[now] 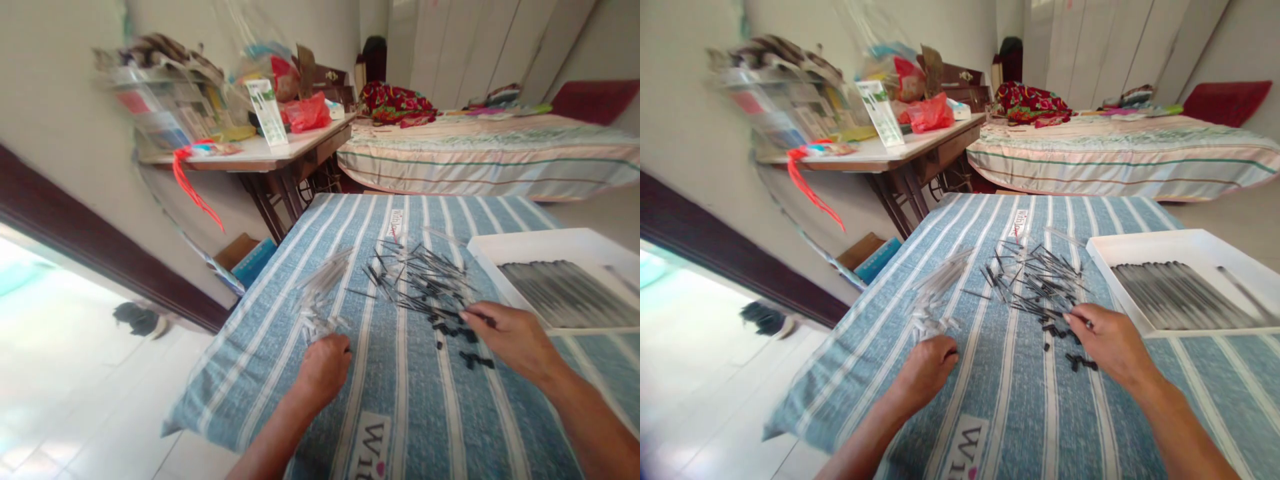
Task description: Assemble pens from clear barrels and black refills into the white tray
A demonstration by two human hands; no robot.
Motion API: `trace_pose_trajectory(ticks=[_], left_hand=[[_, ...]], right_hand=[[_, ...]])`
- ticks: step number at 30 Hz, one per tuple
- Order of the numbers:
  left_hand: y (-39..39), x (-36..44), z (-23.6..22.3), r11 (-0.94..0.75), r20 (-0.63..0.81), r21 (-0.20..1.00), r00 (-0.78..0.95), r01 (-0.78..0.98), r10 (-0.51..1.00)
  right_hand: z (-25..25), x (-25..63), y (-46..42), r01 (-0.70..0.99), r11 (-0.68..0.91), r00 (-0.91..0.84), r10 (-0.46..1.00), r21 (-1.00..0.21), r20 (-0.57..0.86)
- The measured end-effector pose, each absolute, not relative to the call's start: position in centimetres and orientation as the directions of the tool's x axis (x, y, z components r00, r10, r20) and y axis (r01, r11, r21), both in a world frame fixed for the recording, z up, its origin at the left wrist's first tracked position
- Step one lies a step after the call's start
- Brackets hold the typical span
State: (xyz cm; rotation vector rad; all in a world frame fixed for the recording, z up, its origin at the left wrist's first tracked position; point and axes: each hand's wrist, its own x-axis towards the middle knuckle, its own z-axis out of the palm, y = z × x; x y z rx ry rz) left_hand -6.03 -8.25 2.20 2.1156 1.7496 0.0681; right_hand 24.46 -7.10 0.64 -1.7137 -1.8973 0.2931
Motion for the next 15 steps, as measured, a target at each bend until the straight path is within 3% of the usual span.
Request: trace_pose_trajectory(ticks=[4,7,11,15], left_hand=[[-7.3,-3.0,2.3,-0.230,0.058,0.603,0.245,0.764,0.968],[-6.8,-2.8,2.3,-0.301,0.215,0.681,0.210,0.667,0.954],[-5.4,-5.6,2.6,-0.282,0.278,0.582,0.140,0.763,0.951],[-3.0,-8.3,3.5,-0.119,0.233,0.358,0.035,0.926,0.972]], right_hand=[[0.4,22.0,-7.2,0.805,0.239,-0.121,0.962,-0.543,0.244],[0.0,21.3,-7.1,0.790,0.275,-0.172,0.957,-0.547,0.233],[-0.6,20.6,-6.4,0.804,0.283,-0.219,0.959,-0.523,0.182],[-1.0,19.1,-5.5,0.801,0.310,-0.264,0.951,-0.512,0.163]])
